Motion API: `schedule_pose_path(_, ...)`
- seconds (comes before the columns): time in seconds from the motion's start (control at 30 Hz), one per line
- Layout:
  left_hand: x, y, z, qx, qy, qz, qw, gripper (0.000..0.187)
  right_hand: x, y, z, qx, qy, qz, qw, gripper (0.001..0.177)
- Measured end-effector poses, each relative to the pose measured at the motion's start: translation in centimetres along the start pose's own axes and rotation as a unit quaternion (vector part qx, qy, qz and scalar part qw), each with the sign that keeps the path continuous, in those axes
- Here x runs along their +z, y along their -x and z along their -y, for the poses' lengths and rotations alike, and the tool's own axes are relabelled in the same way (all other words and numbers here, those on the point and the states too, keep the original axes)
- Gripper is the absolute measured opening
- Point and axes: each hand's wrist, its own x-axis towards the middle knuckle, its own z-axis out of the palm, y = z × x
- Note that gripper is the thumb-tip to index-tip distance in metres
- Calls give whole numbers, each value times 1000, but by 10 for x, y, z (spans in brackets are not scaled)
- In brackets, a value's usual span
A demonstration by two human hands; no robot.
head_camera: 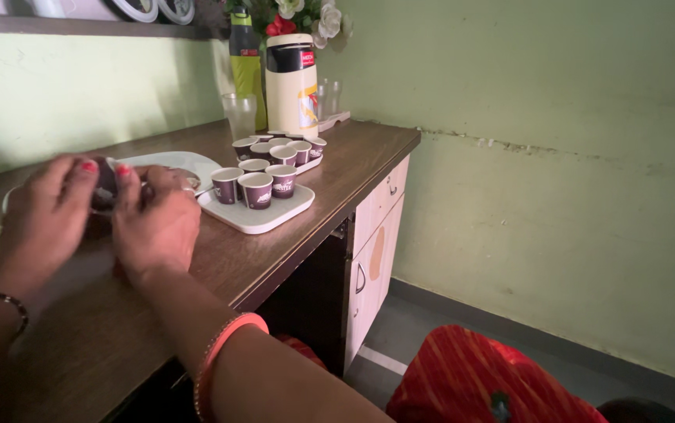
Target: The person wipes out small cups and a large serving tray with a pink cloth.
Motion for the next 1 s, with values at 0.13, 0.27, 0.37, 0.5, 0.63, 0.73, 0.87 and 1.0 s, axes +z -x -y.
schedule_pose_path(0.13, -1, 2, 11, -40, 66, 18, 997, 40, 2, 1, 2, 67, -102, -29, 992, 27)
schedule_pose_path(0.27, 2, 2, 12, -43, 142, 48, 988, 49, 5, 5, -6, -80, -78, -46, 993, 37)
schedule_pose_path(0.37, 5, 0, 5, -75, 220, 45, 971, 57, 5, 7, -2, -88, -68, -2, 994, 49)
schedule_pose_path(0.5, 1, -7, -6, -218, 286, 2, 933, 61, -2, 4, 4, -69, -75, 11, 995, 43)
schedule_pose_path(0.63, -9, 5, -15, -158, 342, -27, 926, 54, -6, 1, 9, -22, -19, -13, 999, 10)
schedule_pose_path(0.73, -10, 3, -16, -252, 227, 18, 941, 52, -12, 0, 11, -135, 26, -119, 983, 10)
schedule_pose_path(0.87, 0, 5, -2, -169, 241, 85, 952, 59, -12, 5, 19, 14, -86, 33, 996, 22)
schedule_pose_path(1.0, 1, 3, 16, -224, 403, 61, 885, 50, -9, 9, 20, -52, 73, 130, 988, 35)
